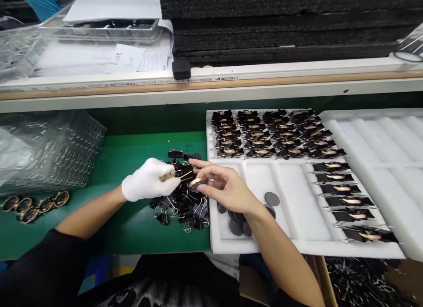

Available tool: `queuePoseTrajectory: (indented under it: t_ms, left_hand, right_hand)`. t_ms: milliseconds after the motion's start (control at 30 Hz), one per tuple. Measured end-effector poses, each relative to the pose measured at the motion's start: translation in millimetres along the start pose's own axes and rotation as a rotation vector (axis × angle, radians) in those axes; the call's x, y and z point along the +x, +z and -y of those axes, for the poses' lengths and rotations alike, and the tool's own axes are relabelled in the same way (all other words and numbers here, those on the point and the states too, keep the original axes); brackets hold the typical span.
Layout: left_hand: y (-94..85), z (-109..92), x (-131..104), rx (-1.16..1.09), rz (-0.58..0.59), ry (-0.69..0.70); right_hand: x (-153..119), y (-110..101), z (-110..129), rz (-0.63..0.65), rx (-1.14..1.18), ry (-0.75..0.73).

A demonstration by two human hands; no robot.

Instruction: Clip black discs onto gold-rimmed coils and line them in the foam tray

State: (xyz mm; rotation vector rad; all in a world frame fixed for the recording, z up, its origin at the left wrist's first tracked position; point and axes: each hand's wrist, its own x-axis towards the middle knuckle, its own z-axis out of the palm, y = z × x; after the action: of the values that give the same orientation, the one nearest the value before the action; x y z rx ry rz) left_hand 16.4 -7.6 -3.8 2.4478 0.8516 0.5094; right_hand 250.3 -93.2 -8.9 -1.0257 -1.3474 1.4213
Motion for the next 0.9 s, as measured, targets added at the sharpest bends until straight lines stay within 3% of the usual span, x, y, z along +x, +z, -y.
queuePoseTrajectory:
  t_ms: [167, 400, 600, 733, 800, 900]
  left_hand:
    - [-2.4, 3.3, -2.6, -0.177, 0.074, -0.054]
    - [3.3, -10.9, -8.2, -0.283, 0.233, -0.178]
    - [5.1, -17.0, -9.1, -0.258, 0.271, -0.158]
    - [-12.3, -12.8, -6.9, -0.211, 0.358, -0.088]
    - [-26.4, -2.7, 0.6, -0.132, 0.311, -0.039]
    - [-40.0, 23.5, 20.2, 0.175, 0.050, -0.149]
  right_hand:
    - [2.8, -8.0, -5.5, -0.153, -0.002, 0.006]
    - [1.6, -13.6, -8.3, -0.126, -0.160, 0.097]
    - [-3.3, -11.5, -7.4, -0.159, -0.208, 0.117]
    - [-3.8, -11.7, -6.8, -0.157, -0.165, 0.123]
    - [-2.6, -12.4, -5.4, -0.184, -0.052, 0.118]
    - [0.8, -13.2, -3.0, -0.209, 0.247, 0.140]
